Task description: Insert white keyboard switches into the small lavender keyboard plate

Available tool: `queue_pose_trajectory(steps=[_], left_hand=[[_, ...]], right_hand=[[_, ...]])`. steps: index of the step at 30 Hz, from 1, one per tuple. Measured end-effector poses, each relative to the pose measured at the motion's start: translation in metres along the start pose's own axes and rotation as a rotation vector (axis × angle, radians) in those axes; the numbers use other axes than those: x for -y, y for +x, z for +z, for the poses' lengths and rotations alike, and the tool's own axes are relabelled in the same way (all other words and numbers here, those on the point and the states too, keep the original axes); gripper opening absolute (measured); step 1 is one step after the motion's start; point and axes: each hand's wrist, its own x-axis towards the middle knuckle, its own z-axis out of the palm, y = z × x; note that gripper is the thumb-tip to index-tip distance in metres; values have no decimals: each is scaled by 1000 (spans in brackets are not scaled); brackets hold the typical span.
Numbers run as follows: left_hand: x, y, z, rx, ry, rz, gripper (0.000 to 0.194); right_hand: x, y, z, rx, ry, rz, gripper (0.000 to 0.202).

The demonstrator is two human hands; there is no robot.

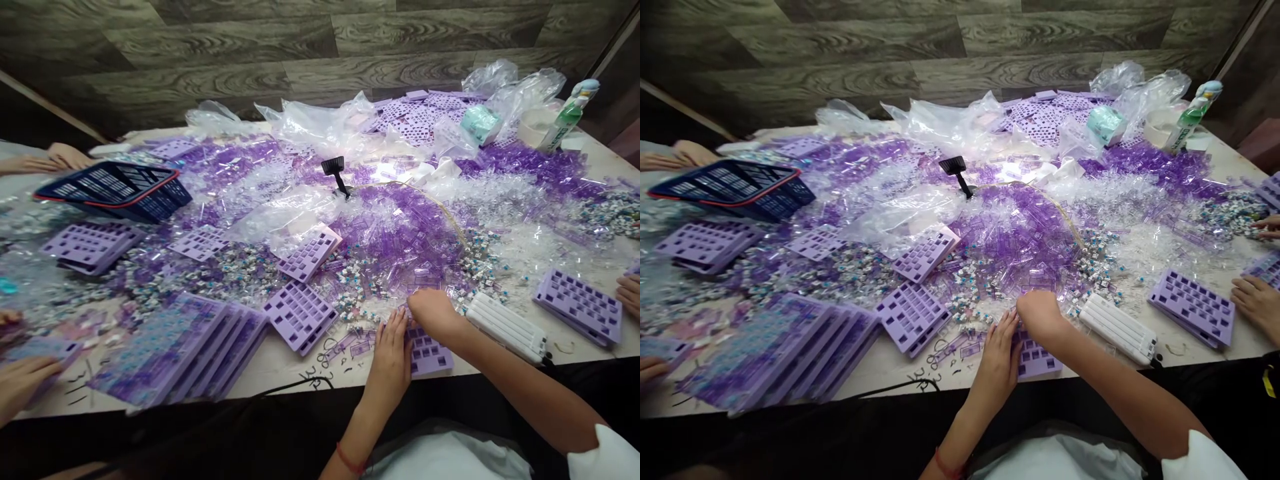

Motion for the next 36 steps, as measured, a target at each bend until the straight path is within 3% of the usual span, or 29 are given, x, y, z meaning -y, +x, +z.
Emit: queue_pose_trajectory(steps=[5,9,13,15,17,21,29,36], left_hand=[[0,0,-1,0,-43,2,56],[1,2,-12,-50,-124,-3,52],[22,18,-37,-196,-112,-71,32],[40,32,-50,-284,-18,-160,27],[57,47,-59,-297,94,-250,27],[77,66,-61,-181,195,-320,25],[85,59,-57,-257,60,-280,12],[94,54,-69,-324,-161,-419,19]], right_hand=[[-9,2,6,-24,21,-10,17],[-24,-5,8,-81,45,-41,22],[-40,-25,23,-315,216,-90,20],[-48,-35,37,-457,340,-90,17],[-53,-43,52,-526,411,-88,17],[-58,-54,74,-544,508,-82,18],[-63,-62,90,-553,655,-69,18],[-57,-59,91,-593,676,-102,19]])
